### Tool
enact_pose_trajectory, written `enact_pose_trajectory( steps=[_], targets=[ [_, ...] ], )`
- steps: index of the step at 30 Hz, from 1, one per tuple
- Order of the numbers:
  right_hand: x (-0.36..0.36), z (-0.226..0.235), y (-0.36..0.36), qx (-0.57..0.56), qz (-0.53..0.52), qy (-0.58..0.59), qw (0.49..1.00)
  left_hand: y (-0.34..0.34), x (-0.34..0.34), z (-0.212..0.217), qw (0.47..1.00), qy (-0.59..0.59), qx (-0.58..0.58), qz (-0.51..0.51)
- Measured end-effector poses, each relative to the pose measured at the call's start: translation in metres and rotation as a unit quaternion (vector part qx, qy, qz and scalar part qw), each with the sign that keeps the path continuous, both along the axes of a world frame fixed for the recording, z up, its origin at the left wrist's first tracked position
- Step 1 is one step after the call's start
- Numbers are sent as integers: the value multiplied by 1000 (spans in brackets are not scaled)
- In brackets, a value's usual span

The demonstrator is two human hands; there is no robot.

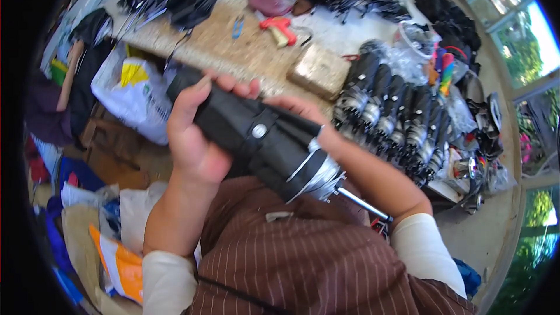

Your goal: Folding and securing the fabric of umbrellas on a production line.

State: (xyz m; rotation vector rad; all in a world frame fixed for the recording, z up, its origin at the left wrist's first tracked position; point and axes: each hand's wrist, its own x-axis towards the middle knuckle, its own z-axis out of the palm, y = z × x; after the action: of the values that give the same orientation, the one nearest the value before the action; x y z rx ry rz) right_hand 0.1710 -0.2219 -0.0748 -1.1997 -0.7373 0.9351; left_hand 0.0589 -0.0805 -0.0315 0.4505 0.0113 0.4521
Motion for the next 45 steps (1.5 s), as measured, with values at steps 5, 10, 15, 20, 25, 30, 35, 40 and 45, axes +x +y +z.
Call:
enact_pose_trajectory(
  steps=[5,10,15,20,25,30,35,40,45],
  targets=[
    [6,9,6,-66,1,83,994,0,4,-10,999,18,-8,-41],
    [9,-6,8,-41,-72,153,985,-2,5,-21,994,92,56,-13],
    [4,-18,6,41,-134,131,981,5,9,-46,968,196,140,64],
    [-11,-18,-4,-5,-134,-9,991,1,17,-61,947,250,160,123],
    [-19,-22,-6,-71,-121,-179,974,-3,21,-70,942,266,131,155],
    [-33,-20,-8,-97,-123,-376,913,-5,19,-74,937,288,103,171],
    [-53,-25,-4,-13,-119,-699,705,-8,15,-75,922,323,104,187],
    [-70,-26,5,-110,-80,-814,565,-7,11,-81,894,394,123,174],
    [-51,-22,10,-154,-7,-727,669,11,22,-85,902,372,147,162]
  ],
)
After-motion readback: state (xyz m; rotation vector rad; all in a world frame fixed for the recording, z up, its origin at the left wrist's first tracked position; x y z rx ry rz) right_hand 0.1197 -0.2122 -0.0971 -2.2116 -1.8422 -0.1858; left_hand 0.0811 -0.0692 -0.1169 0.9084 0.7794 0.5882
